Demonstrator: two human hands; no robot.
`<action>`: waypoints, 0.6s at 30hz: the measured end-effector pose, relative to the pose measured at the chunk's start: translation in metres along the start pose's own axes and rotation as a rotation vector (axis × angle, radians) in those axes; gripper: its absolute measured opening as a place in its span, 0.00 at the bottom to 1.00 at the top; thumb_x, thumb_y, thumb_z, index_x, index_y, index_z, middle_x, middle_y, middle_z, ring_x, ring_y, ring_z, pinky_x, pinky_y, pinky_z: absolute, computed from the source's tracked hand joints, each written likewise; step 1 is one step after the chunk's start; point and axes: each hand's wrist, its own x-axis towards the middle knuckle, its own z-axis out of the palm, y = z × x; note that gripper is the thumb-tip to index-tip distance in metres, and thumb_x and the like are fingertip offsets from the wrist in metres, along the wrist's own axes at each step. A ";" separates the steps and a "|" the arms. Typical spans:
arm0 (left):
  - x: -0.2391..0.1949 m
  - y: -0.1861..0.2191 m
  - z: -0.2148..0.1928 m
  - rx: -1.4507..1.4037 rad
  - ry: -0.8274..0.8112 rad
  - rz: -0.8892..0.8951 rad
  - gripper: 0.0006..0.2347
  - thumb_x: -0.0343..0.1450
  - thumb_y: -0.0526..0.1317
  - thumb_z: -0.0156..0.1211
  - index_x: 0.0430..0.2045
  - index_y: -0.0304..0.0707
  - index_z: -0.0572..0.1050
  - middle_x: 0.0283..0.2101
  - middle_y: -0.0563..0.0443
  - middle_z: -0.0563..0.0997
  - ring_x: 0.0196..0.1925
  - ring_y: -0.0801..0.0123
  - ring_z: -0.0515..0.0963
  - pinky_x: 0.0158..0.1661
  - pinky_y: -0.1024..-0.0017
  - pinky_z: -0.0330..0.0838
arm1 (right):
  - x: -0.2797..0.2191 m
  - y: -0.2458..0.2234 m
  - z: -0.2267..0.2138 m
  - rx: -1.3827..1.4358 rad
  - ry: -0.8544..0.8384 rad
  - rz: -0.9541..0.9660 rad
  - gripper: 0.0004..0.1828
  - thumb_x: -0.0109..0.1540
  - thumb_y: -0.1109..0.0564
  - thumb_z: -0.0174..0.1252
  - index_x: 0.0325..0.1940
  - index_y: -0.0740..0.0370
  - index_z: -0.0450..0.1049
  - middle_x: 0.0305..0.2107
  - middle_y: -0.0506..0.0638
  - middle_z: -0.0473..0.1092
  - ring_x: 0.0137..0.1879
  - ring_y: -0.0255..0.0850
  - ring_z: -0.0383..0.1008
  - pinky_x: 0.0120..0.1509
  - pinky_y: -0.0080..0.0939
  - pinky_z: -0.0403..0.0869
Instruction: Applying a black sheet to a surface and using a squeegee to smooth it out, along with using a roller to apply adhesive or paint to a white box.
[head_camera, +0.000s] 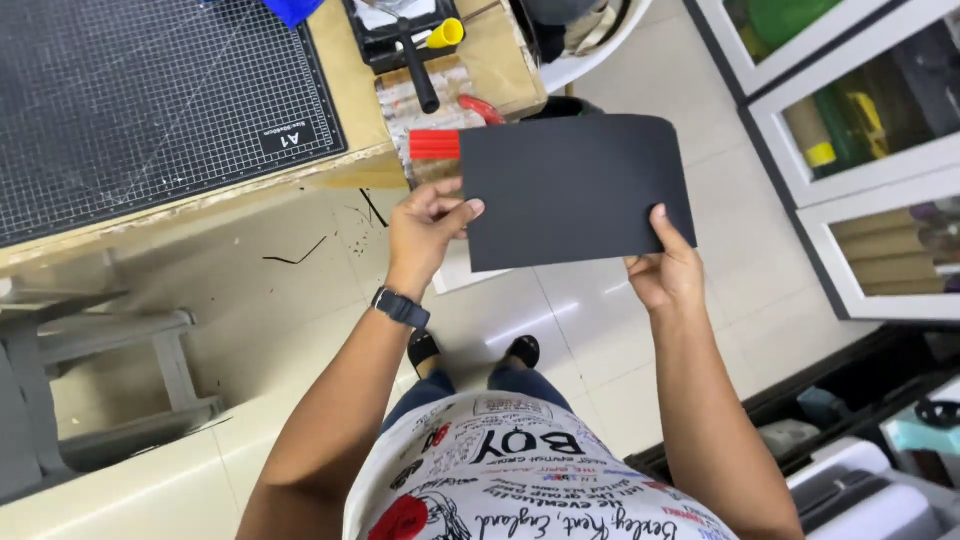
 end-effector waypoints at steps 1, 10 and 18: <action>-0.001 0.001 -0.004 0.035 0.051 -0.017 0.18 0.67 0.35 0.74 0.51 0.34 0.78 0.35 0.42 0.87 0.31 0.75 0.82 0.32 0.80 0.85 | 0.005 0.001 0.004 -0.044 0.012 0.013 0.12 0.59 0.59 0.71 0.43 0.60 0.76 0.36 0.53 0.79 0.43 0.48 0.85 0.48 0.48 0.86; -0.057 -0.046 -0.026 0.064 0.302 -0.124 0.17 0.68 0.33 0.71 0.52 0.33 0.78 0.36 0.40 0.87 0.33 0.73 0.82 0.34 0.78 0.83 | 0.031 0.058 -0.022 -0.230 0.056 -0.001 0.16 0.55 0.62 0.76 0.42 0.63 0.77 0.35 0.52 0.78 0.43 0.45 0.85 0.49 0.38 0.83; -0.064 -0.067 -0.038 0.174 0.403 -0.169 0.18 0.69 0.33 0.70 0.54 0.35 0.77 0.34 0.43 0.87 0.27 0.77 0.78 0.32 0.79 0.78 | 0.030 0.085 -0.027 -0.299 0.059 0.025 0.18 0.56 0.57 0.77 0.44 0.59 0.76 0.35 0.48 0.78 0.45 0.42 0.84 0.53 0.37 0.82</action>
